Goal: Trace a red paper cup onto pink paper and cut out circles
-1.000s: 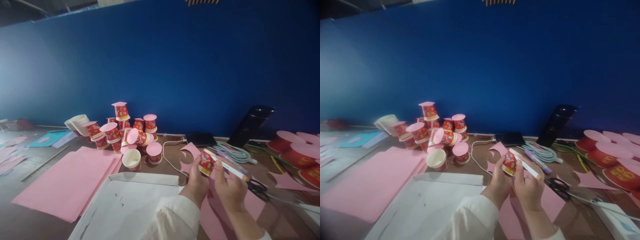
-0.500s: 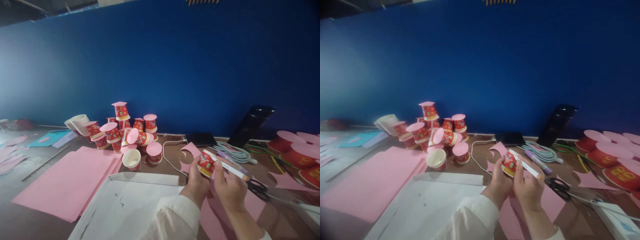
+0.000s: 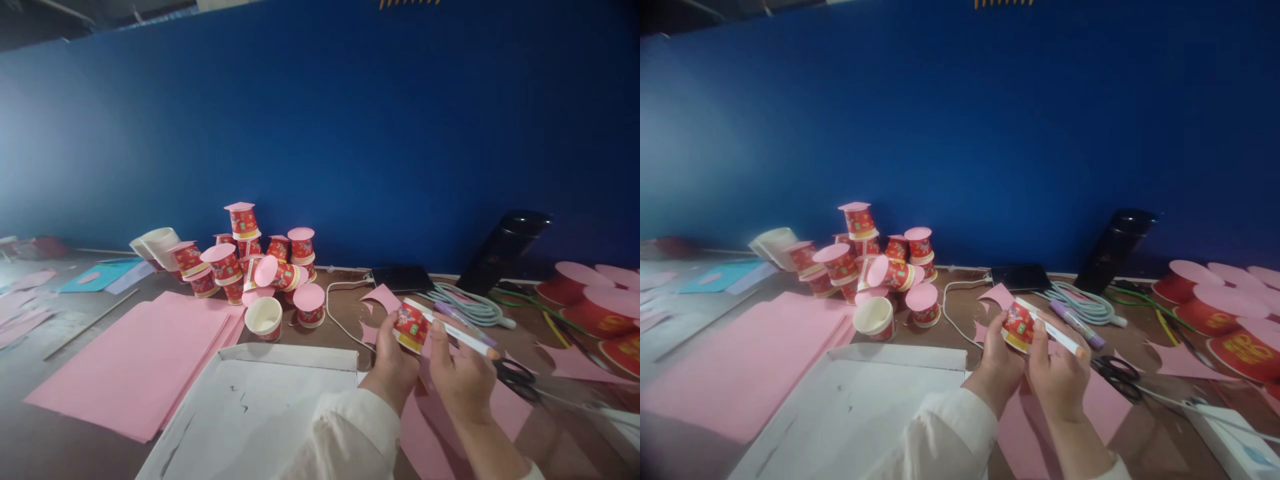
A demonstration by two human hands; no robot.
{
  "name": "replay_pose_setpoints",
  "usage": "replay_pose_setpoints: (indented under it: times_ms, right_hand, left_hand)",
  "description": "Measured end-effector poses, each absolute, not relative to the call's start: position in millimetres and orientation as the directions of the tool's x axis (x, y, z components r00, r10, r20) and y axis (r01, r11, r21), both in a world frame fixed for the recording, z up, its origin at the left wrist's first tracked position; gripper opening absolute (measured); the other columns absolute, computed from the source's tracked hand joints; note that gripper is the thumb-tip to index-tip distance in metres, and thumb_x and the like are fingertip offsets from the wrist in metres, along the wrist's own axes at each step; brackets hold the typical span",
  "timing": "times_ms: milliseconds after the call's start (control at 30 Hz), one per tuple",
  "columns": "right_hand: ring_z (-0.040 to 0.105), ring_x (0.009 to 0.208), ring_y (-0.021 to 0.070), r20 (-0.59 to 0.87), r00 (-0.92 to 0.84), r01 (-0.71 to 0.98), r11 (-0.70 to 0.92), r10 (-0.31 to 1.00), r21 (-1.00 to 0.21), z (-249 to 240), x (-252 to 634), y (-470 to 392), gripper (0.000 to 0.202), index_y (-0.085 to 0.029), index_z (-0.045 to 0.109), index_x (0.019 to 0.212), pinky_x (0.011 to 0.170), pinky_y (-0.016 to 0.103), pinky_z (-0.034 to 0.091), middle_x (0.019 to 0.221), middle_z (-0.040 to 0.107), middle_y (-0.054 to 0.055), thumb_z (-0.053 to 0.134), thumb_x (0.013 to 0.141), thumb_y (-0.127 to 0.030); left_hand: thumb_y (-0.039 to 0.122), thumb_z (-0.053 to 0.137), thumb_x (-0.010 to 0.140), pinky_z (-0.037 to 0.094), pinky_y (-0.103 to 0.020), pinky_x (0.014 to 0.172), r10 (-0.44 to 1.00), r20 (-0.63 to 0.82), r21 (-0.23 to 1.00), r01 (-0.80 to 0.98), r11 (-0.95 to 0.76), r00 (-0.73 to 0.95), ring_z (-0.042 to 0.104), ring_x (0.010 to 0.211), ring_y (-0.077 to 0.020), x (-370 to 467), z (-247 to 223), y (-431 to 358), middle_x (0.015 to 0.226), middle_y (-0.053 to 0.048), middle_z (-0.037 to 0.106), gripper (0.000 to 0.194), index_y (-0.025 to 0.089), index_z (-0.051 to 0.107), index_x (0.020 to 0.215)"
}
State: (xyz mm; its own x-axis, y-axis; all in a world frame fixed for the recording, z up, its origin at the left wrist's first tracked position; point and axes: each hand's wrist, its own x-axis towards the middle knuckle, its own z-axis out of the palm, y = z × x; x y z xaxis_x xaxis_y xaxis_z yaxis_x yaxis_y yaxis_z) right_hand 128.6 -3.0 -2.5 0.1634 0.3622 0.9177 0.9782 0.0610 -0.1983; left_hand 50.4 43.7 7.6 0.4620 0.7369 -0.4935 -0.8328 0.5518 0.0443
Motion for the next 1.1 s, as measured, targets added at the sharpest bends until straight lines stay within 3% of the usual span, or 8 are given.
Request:
replay_pose_setpoints:
  times_ms: [600, 1100]
  right_hand:
    - [0.076, 0.092, 0.0254, 0.924, 0.153, 0.980, 0.066, 0.351, -0.188, -4.5, 127.5, -2.1, 0.016, -0.014, 0.075, 0.104, 0.084, 0.035, 0.056, 0.095, 0.080, 0.013, 0.065, 0.096, -0.022]
    - [0.076, 0.087, 0.0269, 0.912, 0.173, 0.982, 0.008, 0.371, -0.190, -9.5, 130.8, -1.4, 0.024, -0.014, 0.076, 0.101, 0.082, 0.037, 0.058, 0.090, 0.080, 0.014, 0.061, 0.098, -0.032]
  left_hand:
    - [0.026, 0.060, 0.093, 0.059, -0.027, 0.081, 0.746, -0.495, 0.056, -0.840, 0.540, 0.446, 0.075, 0.080, -0.0204, 51.0, 6.6, 44.6, 0.093, -0.015, 0.077, 0.025, 0.007, 0.074, 0.100]
    - [0.029, 0.062, 0.091, 0.060, -0.031, 0.088, 0.758, -0.469, 0.081, -0.833, 0.548, 0.453, 0.076, 0.091, -0.0247, 52.8, 3.9, 45.8, 0.101, -0.017, 0.078, 0.028, 0.008, 0.075, 0.102]
